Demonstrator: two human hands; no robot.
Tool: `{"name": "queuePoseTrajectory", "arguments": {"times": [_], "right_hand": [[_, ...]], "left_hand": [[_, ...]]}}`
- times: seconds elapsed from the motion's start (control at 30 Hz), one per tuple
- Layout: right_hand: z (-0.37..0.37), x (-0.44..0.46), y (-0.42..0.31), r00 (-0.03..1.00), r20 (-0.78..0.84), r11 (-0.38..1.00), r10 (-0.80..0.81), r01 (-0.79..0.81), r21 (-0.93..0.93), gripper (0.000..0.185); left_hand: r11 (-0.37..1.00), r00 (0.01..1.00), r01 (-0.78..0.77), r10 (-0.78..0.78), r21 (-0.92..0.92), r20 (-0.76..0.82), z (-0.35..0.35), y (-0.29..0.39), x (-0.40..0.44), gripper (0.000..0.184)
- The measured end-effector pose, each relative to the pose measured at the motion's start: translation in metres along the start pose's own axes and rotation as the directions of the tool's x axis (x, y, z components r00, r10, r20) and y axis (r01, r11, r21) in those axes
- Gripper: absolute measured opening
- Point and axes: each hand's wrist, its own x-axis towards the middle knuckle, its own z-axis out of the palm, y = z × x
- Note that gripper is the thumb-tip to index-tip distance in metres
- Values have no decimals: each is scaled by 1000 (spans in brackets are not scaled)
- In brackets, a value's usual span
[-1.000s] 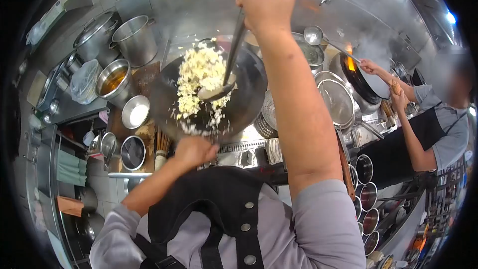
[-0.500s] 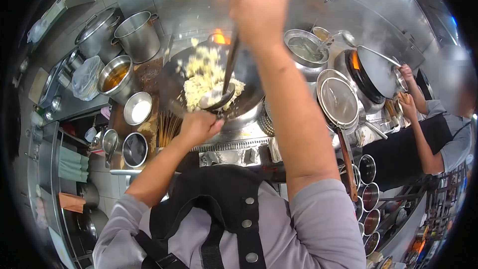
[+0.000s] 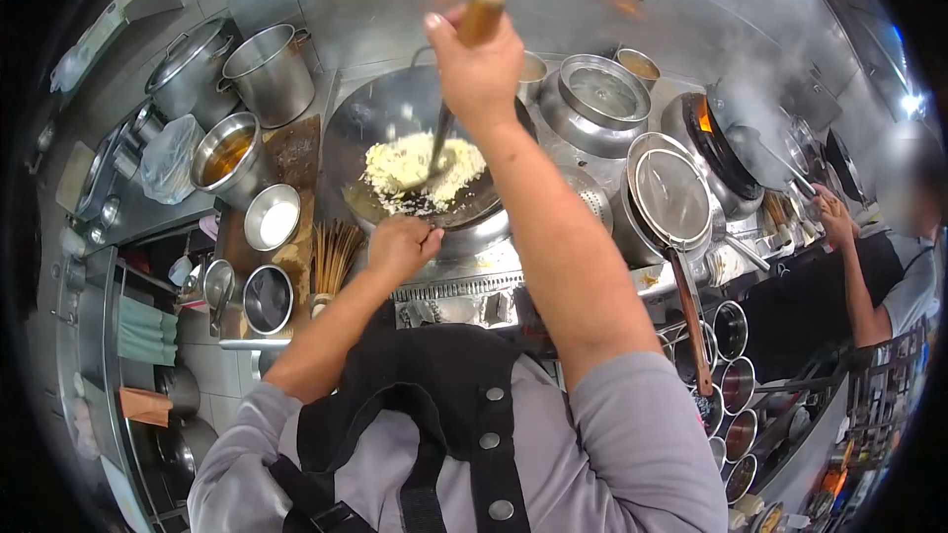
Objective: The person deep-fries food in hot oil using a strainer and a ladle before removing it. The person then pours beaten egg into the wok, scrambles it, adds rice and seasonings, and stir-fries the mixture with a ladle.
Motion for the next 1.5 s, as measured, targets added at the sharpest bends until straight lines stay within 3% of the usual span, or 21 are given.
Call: {"name": "queuePoseTrajectory", "arguments": {"times": [0.07,0.13,0.23,0.3,0.37,0.43,0.5,0.57,0.6,0.63,0.67,0.7,0.8,0.83,0.93,1.0,1.1,1.2,1.27,1.33,1.5], "right_hand": [[-6,22,6,999,-36,999,-2,3,33,16],[-21,39,-7,996,-84,998,7,-2,60,16],[-27,70,-71,995,62,986,76,-84,144,18],[-29,58,-84,976,219,995,-11,-10,96,17],[-6,17,-46,986,163,999,-20,12,51,18],[-3,3,-17,993,113,999,-39,39,6,18],[-9,20,-2,1000,1,998,-13,13,61,20],[-20,38,-67,991,14,982,-129,126,143,18],[-39,59,-80,919,104,925,-380,378,46,14],[-52,75,-89,784,214,800,-583,600,-19,13],[-40,64,-128,852,129,857,-507,482,182,15],[-29,54,-160,908,61,849,-415,362,386,21],[-29,53,-152,892,7,861,-452,434,265,29],[-47,65,-120,889,142,893,-435,405,195,14],[-30,11,-4,995,81,996,-57,50,75,16],[-33,-5,64,991,18,987,130,-131,96,19],[-24,23,29,988,33,979,152,-155,129,19],[-12,20,-3,989,141,952,40,-80,296,17],[-6,-5,31,973,200,972,-118,72,222,16],[-4,-23,93,967,253,975,-41,94,-202,15],[2,46,18,983,180,994,42,-59,87,19]], "left_hand": [[990,976,98,-115,100,184,4,12,-30,43],[998,927,69,-66,5,368,-12,29,-72,43],[999,937,-18,-1,50,349,-48,40,-51,44],[1000,966,-16,15,2,258,-42,16,-7,44],[999,980,-34,38,-23,195,-28,11,6,44],[990,980,78,-98,121,174,4,10,-9,42],[997,969,53,-63,49,240,-2,22,-51,41],[990,963,3,34,-138,267,-28,29,-69,43],[975,972,-9,61,-222,228,-37,31,-70,43],[992,981,-54,74,-114,179,-38,23,-55,43],[996,986,-91,90,-3,142,-38,9,-36,43],[998,980,40,-49,49,195,-29,-5,-24,41],[998,998,58,-58,8,-12,-2,-19,5,36],[997,997,71,-71,-2,-33,9,-25,8,34],[996,994,84,-83,8,-77,19,-32,10,31],[993,984,118,-113,-28,134,18,-40,15,31],[994,991,105,-103,-9,89,24,-44,11,31],[992,986,122,-120,-7,116,23,-44,12,31],[994,992,108,-106,-24,72,23,-42,12,30],[995,995,96,-95,-40,26,24,-42,9,30],[995,996,79,-76,-63,48,21,-53,11,30]]}}
